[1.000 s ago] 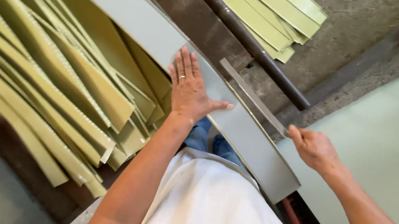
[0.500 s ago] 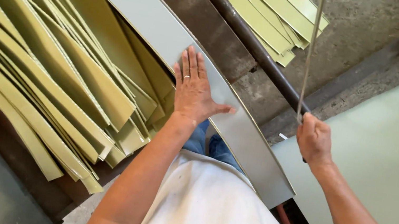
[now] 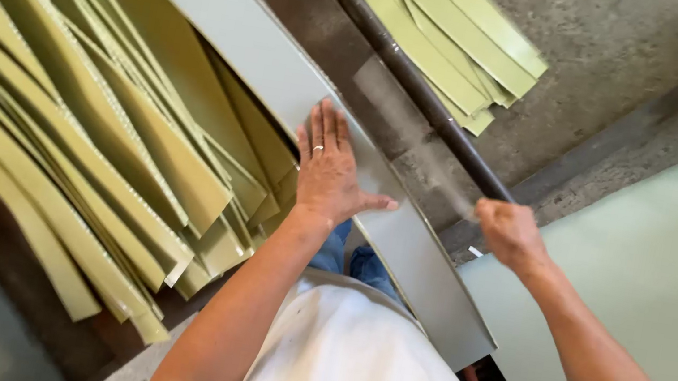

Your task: Trimming excess material from the edges of long strips using a handheld blade.

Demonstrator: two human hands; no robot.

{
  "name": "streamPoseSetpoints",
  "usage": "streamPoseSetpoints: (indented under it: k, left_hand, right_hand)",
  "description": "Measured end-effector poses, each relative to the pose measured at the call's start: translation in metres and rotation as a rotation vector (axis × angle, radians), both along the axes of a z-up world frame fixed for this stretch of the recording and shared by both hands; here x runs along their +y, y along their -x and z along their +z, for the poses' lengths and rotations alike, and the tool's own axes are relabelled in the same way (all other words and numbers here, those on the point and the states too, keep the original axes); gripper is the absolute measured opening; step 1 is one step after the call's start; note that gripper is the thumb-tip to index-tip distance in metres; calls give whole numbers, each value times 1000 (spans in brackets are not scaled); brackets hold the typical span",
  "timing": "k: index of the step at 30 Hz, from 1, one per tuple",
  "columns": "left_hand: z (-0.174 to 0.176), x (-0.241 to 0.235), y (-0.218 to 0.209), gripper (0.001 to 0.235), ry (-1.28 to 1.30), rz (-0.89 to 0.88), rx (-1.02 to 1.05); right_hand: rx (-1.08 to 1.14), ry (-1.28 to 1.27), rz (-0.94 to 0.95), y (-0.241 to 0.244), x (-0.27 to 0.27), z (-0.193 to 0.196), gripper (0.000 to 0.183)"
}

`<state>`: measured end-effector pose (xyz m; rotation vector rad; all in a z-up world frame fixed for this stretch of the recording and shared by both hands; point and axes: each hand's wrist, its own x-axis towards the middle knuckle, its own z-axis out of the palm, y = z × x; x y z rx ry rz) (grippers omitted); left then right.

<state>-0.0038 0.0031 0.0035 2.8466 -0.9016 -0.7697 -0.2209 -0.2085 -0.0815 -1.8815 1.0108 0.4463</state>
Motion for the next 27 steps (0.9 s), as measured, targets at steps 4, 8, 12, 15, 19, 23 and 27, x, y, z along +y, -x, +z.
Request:
streamPoseSetpoints:
  k: [4, 8, 12, 15, 19, 23, 27]
  left_hand:
    - [1, -3, -2, 169, 19, -26, 5]
    - [-1, -2, -3, 169, 26, -25, -3]
    - [-2, 4, 0, 168, 37, -37, -33]
    - [-2, -3, -2, 170, -17, -29, 4]
    - [-9, 2, -1, 170, 37, -43, -37]
    - [-6, 0, -1, 172, 0, -22, -10]
    - [-7, -6, -5, 172, -3, -38, -5]
  right_hand:
    - [-292, -344, -472, 60, -7, -115, 70]
    - [-384, -243, -137, 67, -7, -75, 41]
    - [37, -26, -175, 33, -7, 74, 45]
    - [-229, -193, -331, 38, -7, 108, 45]
    - [-294, -279, -448, 62, 35, 88, 41]
    - [-120, -94, 153, 60, 48, 108, 42]
    - [-127, -300, -363, 34, 37, 149, 38]
